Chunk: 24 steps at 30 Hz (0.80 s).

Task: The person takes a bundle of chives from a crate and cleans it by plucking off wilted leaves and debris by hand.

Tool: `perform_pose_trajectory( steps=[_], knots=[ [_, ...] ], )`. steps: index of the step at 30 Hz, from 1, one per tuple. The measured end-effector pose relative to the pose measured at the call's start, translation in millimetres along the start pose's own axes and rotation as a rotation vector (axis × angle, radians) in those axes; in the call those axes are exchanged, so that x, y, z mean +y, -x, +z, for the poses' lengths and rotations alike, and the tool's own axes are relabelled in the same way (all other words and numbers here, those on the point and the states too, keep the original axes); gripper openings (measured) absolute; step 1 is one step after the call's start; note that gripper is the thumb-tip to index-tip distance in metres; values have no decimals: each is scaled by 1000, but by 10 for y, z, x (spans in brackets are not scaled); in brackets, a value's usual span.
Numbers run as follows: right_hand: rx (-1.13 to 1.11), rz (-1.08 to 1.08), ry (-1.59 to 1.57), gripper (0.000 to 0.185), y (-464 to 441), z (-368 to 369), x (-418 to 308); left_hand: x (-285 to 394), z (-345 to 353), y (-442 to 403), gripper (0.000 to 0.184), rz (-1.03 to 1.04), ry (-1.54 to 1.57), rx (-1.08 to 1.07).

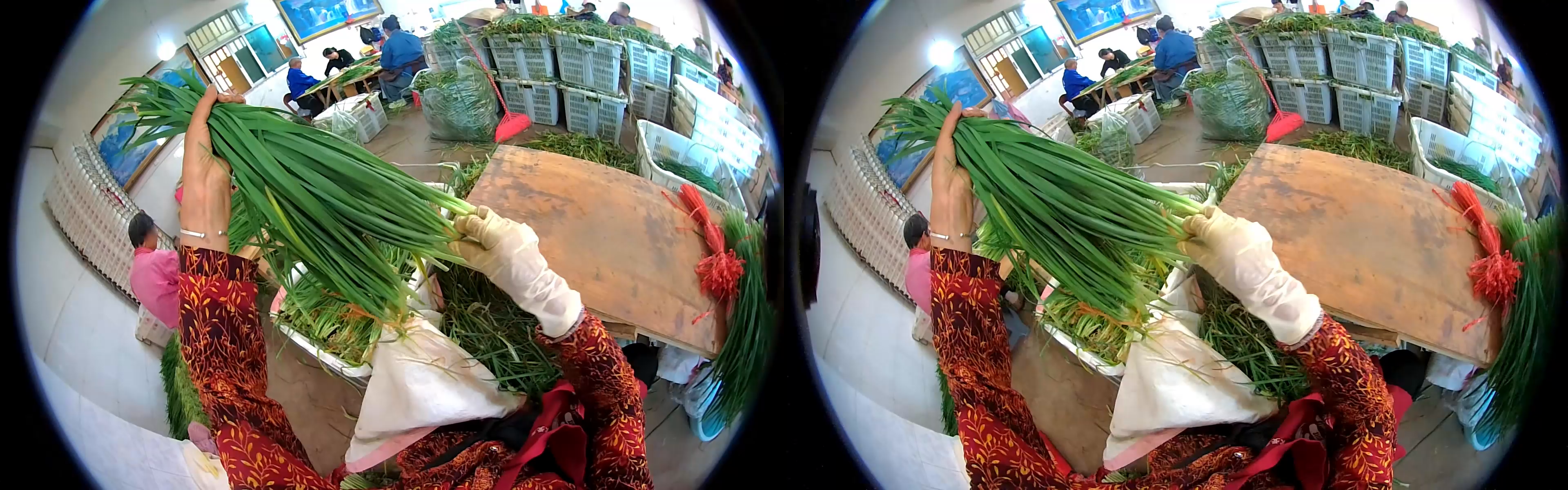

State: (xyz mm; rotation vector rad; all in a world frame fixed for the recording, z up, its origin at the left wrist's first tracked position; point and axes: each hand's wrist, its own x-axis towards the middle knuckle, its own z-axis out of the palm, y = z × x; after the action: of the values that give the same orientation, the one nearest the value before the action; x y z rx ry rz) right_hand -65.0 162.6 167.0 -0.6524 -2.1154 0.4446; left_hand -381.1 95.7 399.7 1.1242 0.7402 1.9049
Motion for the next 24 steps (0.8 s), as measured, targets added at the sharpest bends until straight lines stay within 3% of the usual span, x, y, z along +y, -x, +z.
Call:
perform_pose_trajectory(
  steps=[4, 8, 14, 17, 18, 21, 23, 24],
  knots=[
    [-202, 118, -279, 28, 94, -181, 77, -115, 121, 53, 14, 10, -26, -11],
    [-185, 50, -337, 27, 201, -162, 213, -212, 115, -21, 14, 20, -77, 4],
    [-319, 190, -550, 25, 251, -339, 166, -328, 215, 24, 14, 65, -161, 98],
    [-260, 190, -388, 25, 270, -360, 197, -333, 171, -14, 13, 49, -134, 72],
    [-204, 218, -513, 24, 314, -316, 264, -330, 173, -17, 13, 40, -118, 52],
    [-232, 578, -899, 25, 514, -400, 391, -285, 165, 13, 13, 47, -151, 102],
    [-363, 532, -940, 27, 841, -422, 625, -225, 90, -20, 14, 26, -85, 95],
    [-548, 608, -670, 25, 999, -314, 751, -197, 47, -39, 14, 15, -51, 95]
  ],
)
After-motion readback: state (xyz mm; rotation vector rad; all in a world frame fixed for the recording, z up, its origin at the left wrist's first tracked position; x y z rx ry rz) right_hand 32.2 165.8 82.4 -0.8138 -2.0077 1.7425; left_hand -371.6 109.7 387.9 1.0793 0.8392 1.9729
